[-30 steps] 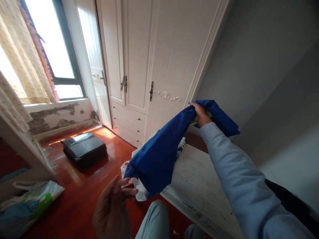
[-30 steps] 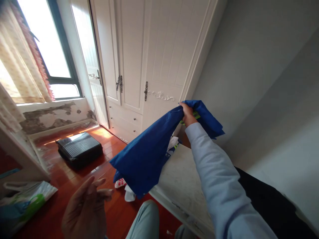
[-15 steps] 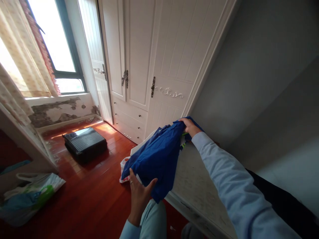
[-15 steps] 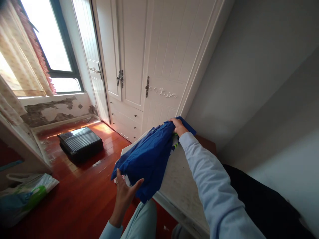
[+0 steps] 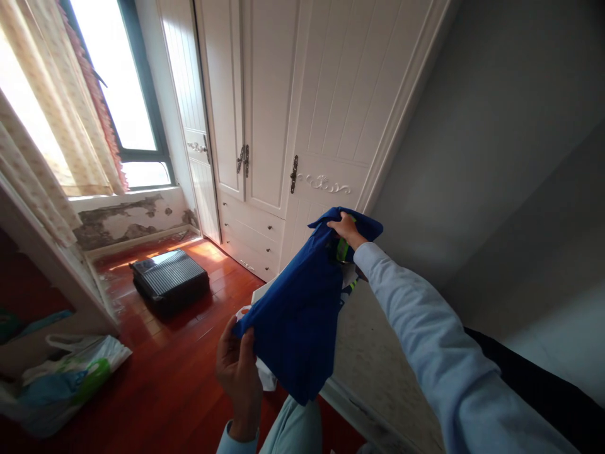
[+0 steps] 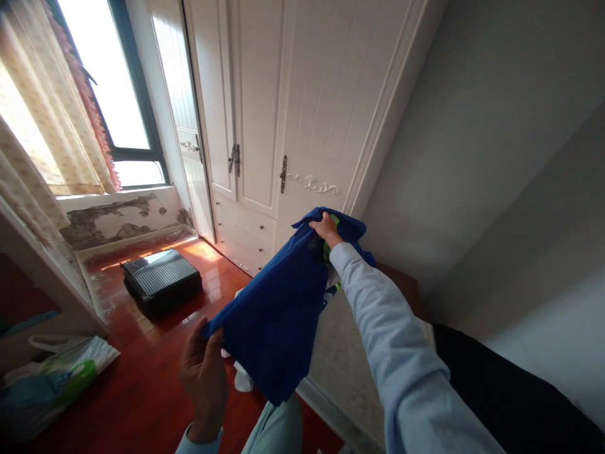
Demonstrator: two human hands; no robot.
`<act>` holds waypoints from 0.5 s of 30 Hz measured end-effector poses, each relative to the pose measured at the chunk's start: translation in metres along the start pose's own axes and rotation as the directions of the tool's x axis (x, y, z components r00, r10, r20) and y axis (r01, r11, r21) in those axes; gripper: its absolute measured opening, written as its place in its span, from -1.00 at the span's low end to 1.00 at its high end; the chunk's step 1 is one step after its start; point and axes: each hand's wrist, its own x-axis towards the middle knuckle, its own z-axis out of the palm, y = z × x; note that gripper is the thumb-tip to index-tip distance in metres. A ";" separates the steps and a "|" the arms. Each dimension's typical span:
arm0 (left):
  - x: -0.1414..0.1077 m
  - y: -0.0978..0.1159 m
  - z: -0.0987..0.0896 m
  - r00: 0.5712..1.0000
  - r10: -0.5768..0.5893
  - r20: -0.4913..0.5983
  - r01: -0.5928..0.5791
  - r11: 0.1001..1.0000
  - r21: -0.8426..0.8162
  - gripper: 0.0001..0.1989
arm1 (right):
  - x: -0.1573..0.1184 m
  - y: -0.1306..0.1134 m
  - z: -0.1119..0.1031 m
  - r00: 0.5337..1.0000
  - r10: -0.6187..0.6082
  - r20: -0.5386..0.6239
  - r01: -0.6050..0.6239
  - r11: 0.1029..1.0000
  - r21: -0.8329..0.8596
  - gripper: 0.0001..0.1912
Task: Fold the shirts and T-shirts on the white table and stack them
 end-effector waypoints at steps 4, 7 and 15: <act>0.011 0.003 -0.023 0.990 -0.116 0.075 0.108 0.990 0.095 -0.42 | -0.018 0.016 0.010 0.981 0.146 0.124 -0.068 0.871 -0.487 -0.59; 0.019 -0.011 -0.038 0.985 -0.171 -0.011 0.170 0.972 0.164 -0.37 | -0.040 0.037 0.015 0.956 0.203 0.212 -0.056 0.835 -0.548 -0.64; 0.002 -0.012 -0.036 0.986 0.160 -0.036 -0.132 0.903 0.408 -0.35 | -0.136 0.115 -0.013 0.845 0.141 0.517 0.189 0.825 -0.533 -0.53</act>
